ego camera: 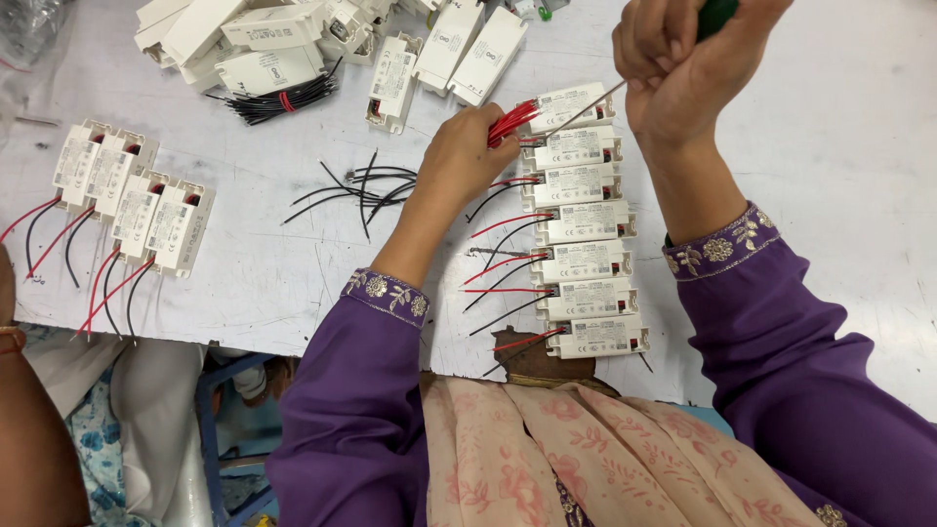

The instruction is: The person uses a screwdriver to secure black wires into terminal blocks on a series of white LED driver units, then picks up a bundle of red wires and prepares to insert them into the opposite side of the drivers.

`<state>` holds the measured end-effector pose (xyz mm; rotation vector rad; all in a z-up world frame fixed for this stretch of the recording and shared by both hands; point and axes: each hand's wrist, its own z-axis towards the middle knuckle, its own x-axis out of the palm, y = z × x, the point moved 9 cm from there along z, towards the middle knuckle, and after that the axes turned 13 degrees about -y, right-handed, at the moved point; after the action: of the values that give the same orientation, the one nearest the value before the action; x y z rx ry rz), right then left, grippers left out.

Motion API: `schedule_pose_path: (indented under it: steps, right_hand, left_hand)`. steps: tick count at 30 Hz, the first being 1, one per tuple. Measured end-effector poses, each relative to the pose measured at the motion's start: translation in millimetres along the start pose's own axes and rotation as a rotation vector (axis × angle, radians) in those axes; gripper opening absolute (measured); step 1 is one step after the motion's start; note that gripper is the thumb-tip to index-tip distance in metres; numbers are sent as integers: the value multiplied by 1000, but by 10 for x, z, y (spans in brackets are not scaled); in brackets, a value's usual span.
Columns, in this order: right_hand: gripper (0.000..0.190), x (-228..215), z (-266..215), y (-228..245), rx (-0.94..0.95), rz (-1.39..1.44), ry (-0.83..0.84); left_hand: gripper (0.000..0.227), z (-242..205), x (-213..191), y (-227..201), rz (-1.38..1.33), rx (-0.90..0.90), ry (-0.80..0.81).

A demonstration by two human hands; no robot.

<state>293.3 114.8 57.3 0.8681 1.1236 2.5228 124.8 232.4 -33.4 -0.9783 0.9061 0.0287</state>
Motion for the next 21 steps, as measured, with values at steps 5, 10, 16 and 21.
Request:
schedule_pose_path:
  steps: [5, 10, 16, 21]
  right_hand:
    - [74, 56, -16, -20, 1, -30, 19]
    - [74, 48, -26, -25, 3, -39, 20]
    - [73, 56, -7, 7, -13, -48, 24]
    - [73, 65, 0, -6, -5, -45, 35]
  left_hand:
    - [29, 11, -13, -3, 55, 24, -8]
    - [28, 2, -7, -17, 78, 34, -15]
    - [28, 20, 43, 5, 138, 2, 30]
    - [27, 19, 52, -13, 147, 34, 9]
